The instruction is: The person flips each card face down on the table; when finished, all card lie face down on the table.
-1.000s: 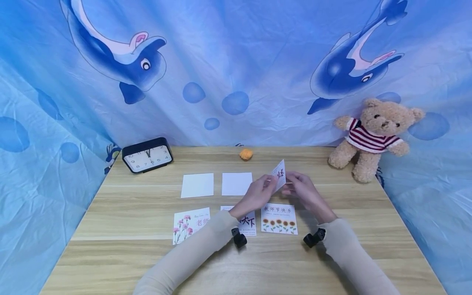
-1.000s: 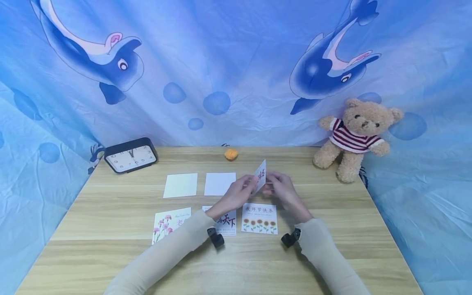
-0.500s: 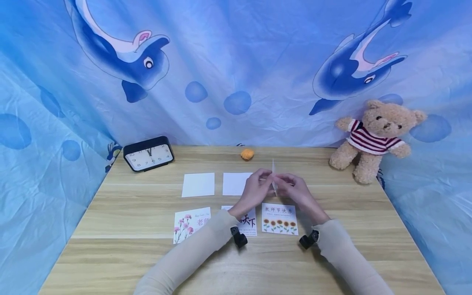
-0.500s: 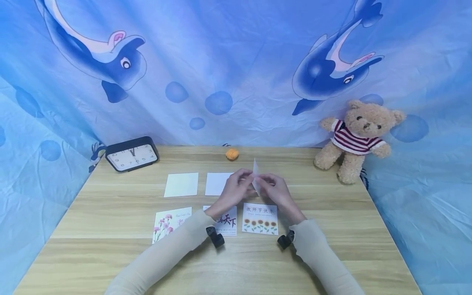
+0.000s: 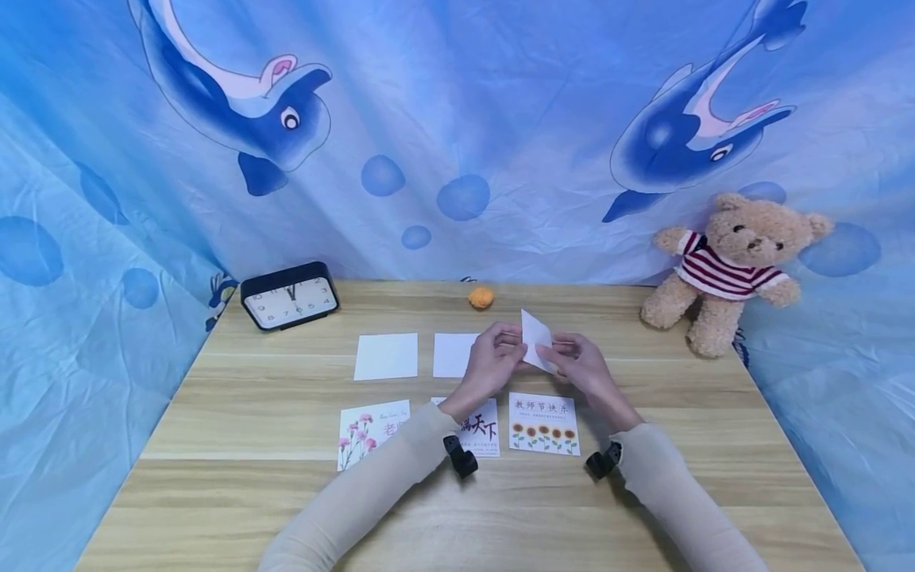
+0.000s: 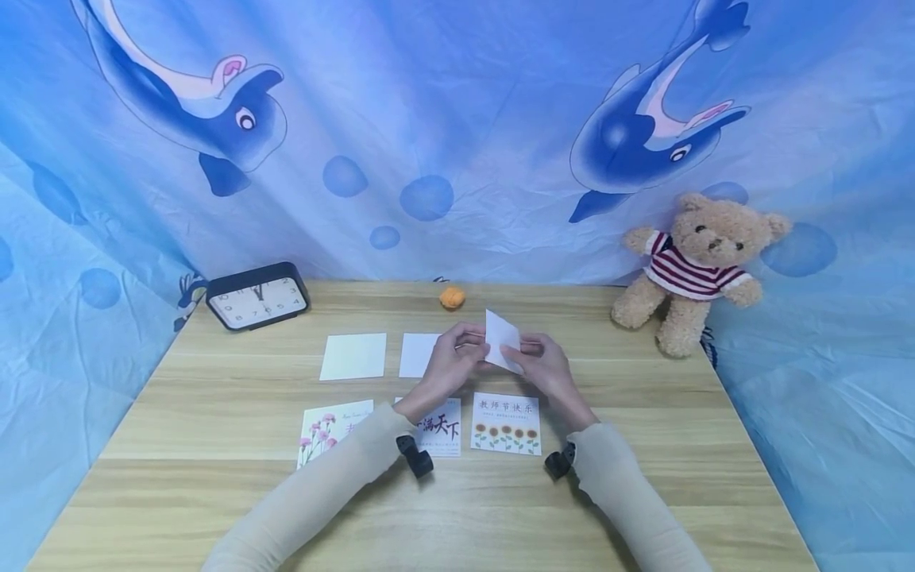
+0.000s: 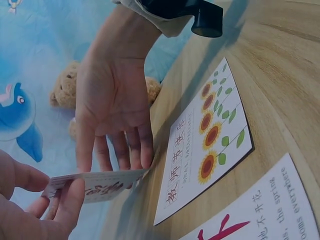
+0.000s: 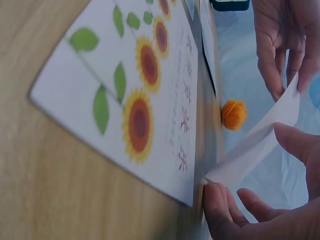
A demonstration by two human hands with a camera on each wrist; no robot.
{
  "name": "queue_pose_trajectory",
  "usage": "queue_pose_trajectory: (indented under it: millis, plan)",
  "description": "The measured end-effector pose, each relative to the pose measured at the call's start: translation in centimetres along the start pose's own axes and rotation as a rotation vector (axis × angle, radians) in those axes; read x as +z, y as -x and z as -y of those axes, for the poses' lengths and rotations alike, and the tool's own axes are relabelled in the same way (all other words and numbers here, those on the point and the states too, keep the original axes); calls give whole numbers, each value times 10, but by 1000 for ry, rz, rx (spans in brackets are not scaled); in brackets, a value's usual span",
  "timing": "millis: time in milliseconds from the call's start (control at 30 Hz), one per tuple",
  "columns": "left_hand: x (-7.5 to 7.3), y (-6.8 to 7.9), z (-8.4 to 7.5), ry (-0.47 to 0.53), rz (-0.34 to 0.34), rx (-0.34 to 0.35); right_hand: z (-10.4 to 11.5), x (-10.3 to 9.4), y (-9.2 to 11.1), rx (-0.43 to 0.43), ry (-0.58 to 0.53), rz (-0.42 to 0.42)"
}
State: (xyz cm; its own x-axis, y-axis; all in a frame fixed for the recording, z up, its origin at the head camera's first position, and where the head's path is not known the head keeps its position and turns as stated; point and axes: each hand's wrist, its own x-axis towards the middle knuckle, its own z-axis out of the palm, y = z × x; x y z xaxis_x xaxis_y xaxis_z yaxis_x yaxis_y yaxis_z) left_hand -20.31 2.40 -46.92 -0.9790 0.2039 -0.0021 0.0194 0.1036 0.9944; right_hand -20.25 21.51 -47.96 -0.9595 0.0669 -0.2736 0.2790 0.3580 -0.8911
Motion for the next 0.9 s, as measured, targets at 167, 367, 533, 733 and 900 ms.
queue_pose_trajectory:
  millis: [167,367,533,733,900]
  plan:
    - [-1,-1,3,-12,-5,-11,-3,-5,-4,7,17,-46]
    - [-4,-3,9,-86,-27,-28,-7,-11,-4,2,15,-84]
    - [-7,-5,11,-131,-30,-17,-9,-15,-5,-6,30,-106]
    - [-7,-8,14,-224,-16,10,-12,-19,-6,-13,53,-137]
    - [-7,-13,19,-295,-3,37,-14,-23,-8,-19,81,-139]
